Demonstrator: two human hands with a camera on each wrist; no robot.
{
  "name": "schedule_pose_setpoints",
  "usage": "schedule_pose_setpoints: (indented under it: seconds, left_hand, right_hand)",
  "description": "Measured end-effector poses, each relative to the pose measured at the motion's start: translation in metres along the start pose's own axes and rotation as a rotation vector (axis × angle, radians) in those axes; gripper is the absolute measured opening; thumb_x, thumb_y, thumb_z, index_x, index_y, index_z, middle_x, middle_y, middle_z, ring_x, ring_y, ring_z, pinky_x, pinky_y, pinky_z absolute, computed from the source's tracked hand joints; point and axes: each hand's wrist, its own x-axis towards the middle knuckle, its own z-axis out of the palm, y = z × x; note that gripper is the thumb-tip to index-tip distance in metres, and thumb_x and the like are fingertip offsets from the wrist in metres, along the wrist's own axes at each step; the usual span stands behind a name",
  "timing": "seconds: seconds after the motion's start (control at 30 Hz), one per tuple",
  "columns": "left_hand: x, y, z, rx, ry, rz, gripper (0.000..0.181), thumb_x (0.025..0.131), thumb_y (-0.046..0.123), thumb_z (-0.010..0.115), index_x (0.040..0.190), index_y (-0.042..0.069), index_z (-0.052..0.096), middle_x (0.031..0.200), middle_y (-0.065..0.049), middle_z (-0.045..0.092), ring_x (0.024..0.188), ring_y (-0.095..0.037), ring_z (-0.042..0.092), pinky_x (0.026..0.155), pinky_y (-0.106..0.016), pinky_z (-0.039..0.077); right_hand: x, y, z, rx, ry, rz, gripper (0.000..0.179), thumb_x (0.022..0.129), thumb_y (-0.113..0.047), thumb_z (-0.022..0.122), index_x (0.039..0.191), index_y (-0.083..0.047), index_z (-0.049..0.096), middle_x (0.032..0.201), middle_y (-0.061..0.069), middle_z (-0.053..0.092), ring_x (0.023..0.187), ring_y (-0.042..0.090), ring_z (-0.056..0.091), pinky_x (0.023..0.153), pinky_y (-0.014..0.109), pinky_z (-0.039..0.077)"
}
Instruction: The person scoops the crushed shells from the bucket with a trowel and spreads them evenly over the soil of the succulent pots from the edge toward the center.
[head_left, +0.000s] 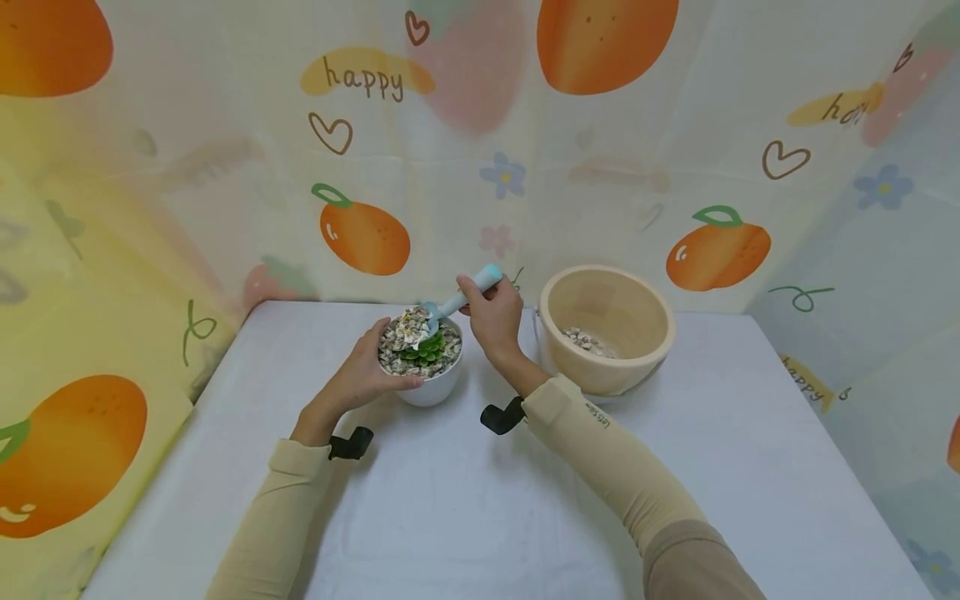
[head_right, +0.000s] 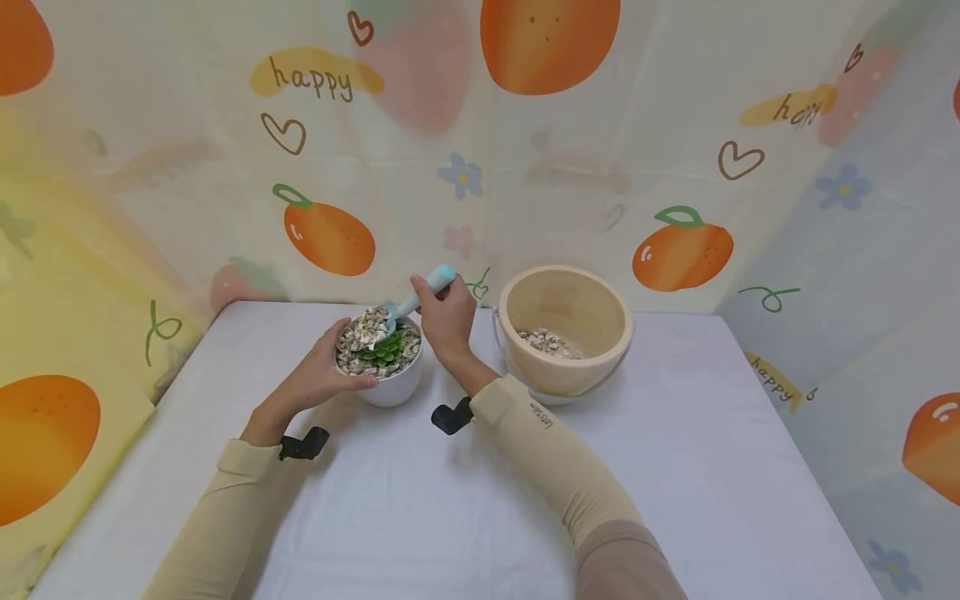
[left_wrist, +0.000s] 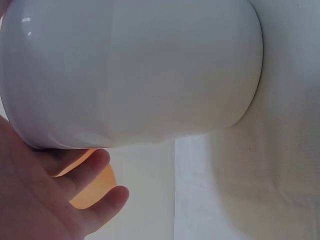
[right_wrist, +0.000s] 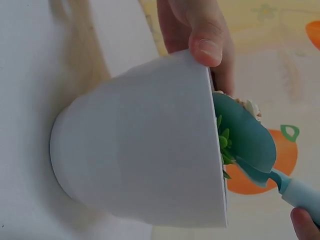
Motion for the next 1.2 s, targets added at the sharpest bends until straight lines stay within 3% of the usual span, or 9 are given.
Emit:
schedule_pose_setpoints:
  seconds: [0.3,0.47,0.67,0.87,1.03,1.2]
  left_hand:
    - [0.003,0.002,-0.018,0.103,-0.105,0.031,0.121,0.071,0.043,0.084,0.154,-0.003,0.008,0.157,-0.028,0.020,0.143,-0.045,0.021,0.113,-0.065,0.024]
    - [0.009,-0.003,-0.019,0.054,-0.145,0.061,0.122,0.071,0.039,0.085,0.155,-0.002,0.006,0.160,-0.025,0.016,0.146,-0.043,0.018,0.116,-0.063,0.021]
    - [0.009,-0.009,-0.014,-0.020,-0.105,0.070,0.116,0.071,0.032,0.085,0.155,0.002,0.011,0.159,-0.022,0.020,0.145,-0.040,0.024,0.116,-0.060,0.022]
    - [0.007,-0.004,-0.010,-0.028,-0.061,0.053,0.115,0.070,0.033,0.086,0.154,0.004,0.014,0.156,-0.021,0.025,0.143,-0.038,0.029,0.115,-0.060,0.025]
    - [0.007,-0.001,-0.004,-0.033,-0.018,0.054,0.113,0.070,0.037,0.086,0.153,0.005,0.018,0.153,-0.019,0.032,0.140,-0.036,0.033,0.114,-0.059,0.028]
    - [0.006,-0.002,0.001,-0.028,0.005,0.018,0.115,0.069,0.040,0.086,0.155,0.007,0.016,0.155,-0.017,0.029,0.142,-0.036,0.031,0.114,-0.060,0.027]
  right_hand:
    - [0.000,0.002,0.002,-0.018,-0.008,0.006,0.023,0.092,-0.023,0.068,0.092,-0.001,0.060,0.083,0.023,0.069,0.071,0.031,0.071,0.065,0.029,0.060]
    - [-0.001,0.002,0.005,-0.020,-0.011,-0.012,0.024,0.093,-0.023,0.067,0.092,0.000,0.060,0.083,0.025,0.069,0.074,0.039,0.070,0.070,0.043,0.060]
    - [-0.003,0.004,0.008,0.002,-0.004,-0.010,0.025,0.092,-0.024,0.068,0.093,0.000,0.059,0.084,0.025,0.069,0.078,0.044,0.069,0.073,0.050,0.059]
    - [-0.004,0.005,0.008,-0.003,0.010,-0.012,0.025,0.092,-0.023,0.068,0.093,0.000,0.060,0.086,0.023,0.070,0.075,0.035,0.071,0.071,0.044,0.060]
    - [-0.002,0.003,0.006,-0.009,0.019,-0.024,0.025,0.092,-0.024,0.069,0.092,0.000,0.060,0.085,0.023,0.069,0.075,0.033,0.072,0.069,0.039,0.061]
    - [-0.001,0.002,0.004,-0.020,0.014,-0.018,0.024,0.092,-0.023,0.068,0.093,0.000,0.060,0.084,0.023,0.069,0.074,0.034,0.072,0.067,0.035,0.060]
